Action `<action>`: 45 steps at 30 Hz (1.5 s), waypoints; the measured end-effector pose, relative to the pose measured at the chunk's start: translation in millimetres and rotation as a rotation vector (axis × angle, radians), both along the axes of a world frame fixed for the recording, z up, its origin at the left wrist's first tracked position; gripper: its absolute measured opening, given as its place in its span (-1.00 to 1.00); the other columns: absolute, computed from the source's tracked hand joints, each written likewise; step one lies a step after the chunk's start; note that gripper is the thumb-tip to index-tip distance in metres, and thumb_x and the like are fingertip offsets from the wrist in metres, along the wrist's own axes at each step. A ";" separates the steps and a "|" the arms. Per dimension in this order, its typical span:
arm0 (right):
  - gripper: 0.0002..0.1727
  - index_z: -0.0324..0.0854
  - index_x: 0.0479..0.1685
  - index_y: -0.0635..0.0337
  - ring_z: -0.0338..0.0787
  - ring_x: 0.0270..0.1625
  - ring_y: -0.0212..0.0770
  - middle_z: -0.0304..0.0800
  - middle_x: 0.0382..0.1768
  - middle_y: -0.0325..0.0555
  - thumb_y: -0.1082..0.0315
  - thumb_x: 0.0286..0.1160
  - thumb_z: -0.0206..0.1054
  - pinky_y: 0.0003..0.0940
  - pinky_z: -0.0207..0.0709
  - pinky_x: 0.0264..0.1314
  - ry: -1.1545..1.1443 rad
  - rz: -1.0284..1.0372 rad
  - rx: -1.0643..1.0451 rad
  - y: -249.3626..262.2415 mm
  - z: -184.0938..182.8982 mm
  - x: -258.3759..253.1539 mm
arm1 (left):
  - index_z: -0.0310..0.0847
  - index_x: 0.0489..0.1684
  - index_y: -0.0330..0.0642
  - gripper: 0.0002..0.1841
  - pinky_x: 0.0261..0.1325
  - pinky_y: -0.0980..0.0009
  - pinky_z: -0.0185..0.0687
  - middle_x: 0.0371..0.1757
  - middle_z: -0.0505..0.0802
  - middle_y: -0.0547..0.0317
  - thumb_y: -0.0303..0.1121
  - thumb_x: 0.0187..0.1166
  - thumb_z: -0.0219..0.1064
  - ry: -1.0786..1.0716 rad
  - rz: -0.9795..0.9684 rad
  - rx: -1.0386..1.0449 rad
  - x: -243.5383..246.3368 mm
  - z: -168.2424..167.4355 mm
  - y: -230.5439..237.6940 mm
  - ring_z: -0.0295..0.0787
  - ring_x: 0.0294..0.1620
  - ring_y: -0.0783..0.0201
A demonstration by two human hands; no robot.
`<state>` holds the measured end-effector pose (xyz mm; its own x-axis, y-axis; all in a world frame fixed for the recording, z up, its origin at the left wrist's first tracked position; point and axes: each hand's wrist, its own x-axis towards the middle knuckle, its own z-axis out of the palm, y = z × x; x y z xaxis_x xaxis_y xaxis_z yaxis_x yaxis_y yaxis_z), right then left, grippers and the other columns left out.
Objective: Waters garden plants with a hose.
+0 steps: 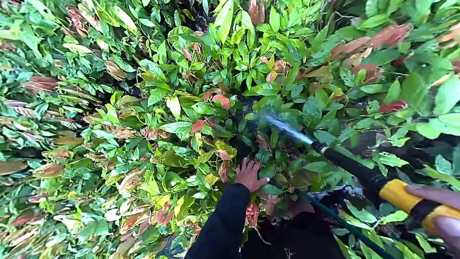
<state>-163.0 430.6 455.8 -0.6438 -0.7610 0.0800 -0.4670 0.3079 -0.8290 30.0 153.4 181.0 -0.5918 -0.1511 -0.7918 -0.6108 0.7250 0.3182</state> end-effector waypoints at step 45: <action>-0.51 0.82 0.09 0.14 0.70 -0.45 -0.50 0.83 -0.38 -0.18 -0.05 0.73 0.14 -0.44 0.63 -0.38 -0.013 -0.580 -0.088 236.7 1.5 189.2 | 0.51 0.65 -0.14 -0.33 0.82 -0.10 0.22 0.68 0.57 -0.18 0.11 0.67 0.33 0.042 0.250 -0.088 114.2 68.8 83.7 0.37 0.77 -0.09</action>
